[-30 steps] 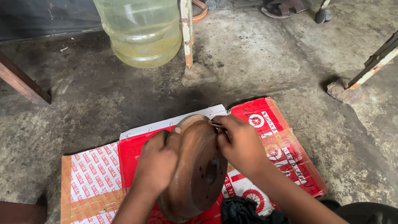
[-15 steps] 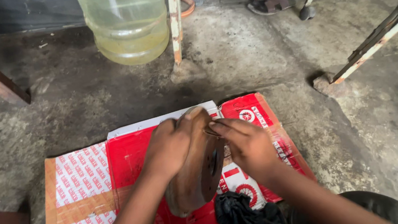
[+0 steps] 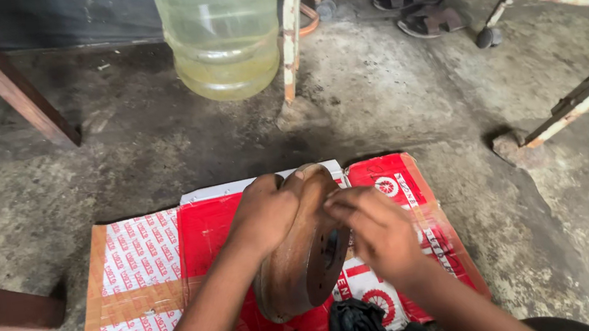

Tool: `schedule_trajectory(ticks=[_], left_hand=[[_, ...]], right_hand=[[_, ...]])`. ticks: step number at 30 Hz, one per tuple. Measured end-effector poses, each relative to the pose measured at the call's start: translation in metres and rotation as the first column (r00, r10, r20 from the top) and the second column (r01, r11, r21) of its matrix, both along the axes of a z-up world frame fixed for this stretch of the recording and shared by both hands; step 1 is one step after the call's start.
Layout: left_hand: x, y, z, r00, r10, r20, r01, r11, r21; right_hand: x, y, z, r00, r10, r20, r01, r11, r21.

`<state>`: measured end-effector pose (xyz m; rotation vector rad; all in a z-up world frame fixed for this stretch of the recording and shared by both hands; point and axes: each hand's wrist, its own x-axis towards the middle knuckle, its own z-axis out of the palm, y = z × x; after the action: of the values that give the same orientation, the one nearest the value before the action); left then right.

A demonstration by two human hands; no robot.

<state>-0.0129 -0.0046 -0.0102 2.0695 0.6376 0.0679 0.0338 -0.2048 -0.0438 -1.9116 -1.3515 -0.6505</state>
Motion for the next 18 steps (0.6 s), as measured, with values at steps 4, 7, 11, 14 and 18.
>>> schedule_trajectory(ticks=[4, 7, 11, 14, 18], left_hand=[[-0.005, 0.005, -0.006, 1.000, -0.009, 0.014, 0.010, 0.999, -0.031], [0.011, 0.010, -0.010, 0.999, 0.004, 0.045, -0.005, 1.000, 0.006], [0.007, 0.010, -0.022, 0.999, 0.024, 0.027, -0.025, 1.000, 0.018], [0.004, 0.010, -0.018, 1.000, 0.009, 0.027, -0.010, 1.000, 0.027], [0.003, 0.001, -0.005, 1.000, -0.007, 0.009, 0.007, 1.000, -0.016]], right_hand=[[0.014, 0.005, 0.002, 0.959, -0.196, -0.203, 0.178, 0.979, -0.104], [0.004, 0.010, -0.004, 0.999, -0.018, -0.035, 0.019, 1.000, 0.021], [0.021, 0.012, -0.010, 0.998, -0.029, 0.062, 0.030, 0.999, -0.013], [0.017, 0.014, -0.014, 0.927, -0.218, -0.306, 0.220, 0.975, -0.026], [-0.011, 0.003, -0.018, 0.993, 0.042, 0.112, -0.044, 0.999, 0.016]])
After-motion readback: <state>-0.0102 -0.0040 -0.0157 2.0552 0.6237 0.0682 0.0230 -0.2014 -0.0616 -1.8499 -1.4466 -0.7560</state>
